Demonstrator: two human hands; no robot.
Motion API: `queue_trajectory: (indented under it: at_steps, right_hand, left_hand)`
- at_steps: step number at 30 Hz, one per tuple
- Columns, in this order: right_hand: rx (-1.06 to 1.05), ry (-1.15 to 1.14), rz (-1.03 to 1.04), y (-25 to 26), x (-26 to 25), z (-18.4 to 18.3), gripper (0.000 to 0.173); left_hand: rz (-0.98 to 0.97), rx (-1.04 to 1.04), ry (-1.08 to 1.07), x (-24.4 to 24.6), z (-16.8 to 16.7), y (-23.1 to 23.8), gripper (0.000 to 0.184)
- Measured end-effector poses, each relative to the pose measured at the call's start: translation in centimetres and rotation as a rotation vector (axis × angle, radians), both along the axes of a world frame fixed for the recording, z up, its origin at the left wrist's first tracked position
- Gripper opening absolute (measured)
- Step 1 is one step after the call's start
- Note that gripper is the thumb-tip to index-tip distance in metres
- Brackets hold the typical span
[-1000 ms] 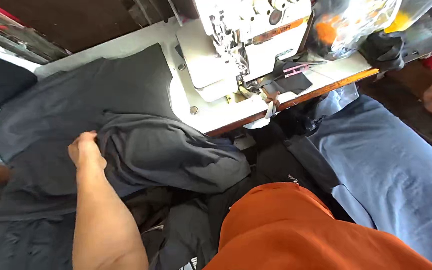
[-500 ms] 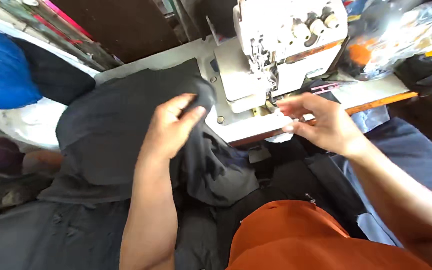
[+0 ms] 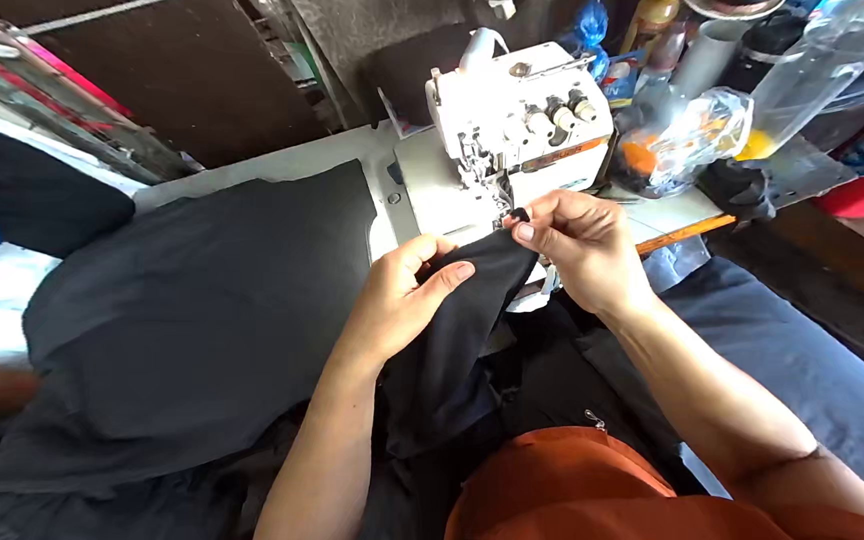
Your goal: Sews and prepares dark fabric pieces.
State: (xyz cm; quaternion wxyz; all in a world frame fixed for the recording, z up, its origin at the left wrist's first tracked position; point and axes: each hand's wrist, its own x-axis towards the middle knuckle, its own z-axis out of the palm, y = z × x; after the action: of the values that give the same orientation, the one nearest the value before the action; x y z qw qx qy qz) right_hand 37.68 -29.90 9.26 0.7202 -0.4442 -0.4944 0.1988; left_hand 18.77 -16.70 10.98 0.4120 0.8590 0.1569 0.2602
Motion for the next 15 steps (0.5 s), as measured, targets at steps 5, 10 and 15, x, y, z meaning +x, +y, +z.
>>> queue_trajectory:
  at_steps: [5,10,15]
  right_hand:
    - [-0.251,-0.080,-0.322,7.2,3.2,-4.0,0.009]
    - [-0.369,-0.279,-0.631,9.8,3.5,-6.9,0.021]
    - [-0.247,-0.504,-0.684,8.6,2.7,-7.0,0.017]
  left_hand:
    - [0.327,0.252,0.146,4.7,-1.7,3.0,0.024]
    - [0.482,0.400,0.281,8.4,-4.7,6.3,0.025]
    - [0.445,0.388,0.216,8.5,-5.1,7.3,0.018]
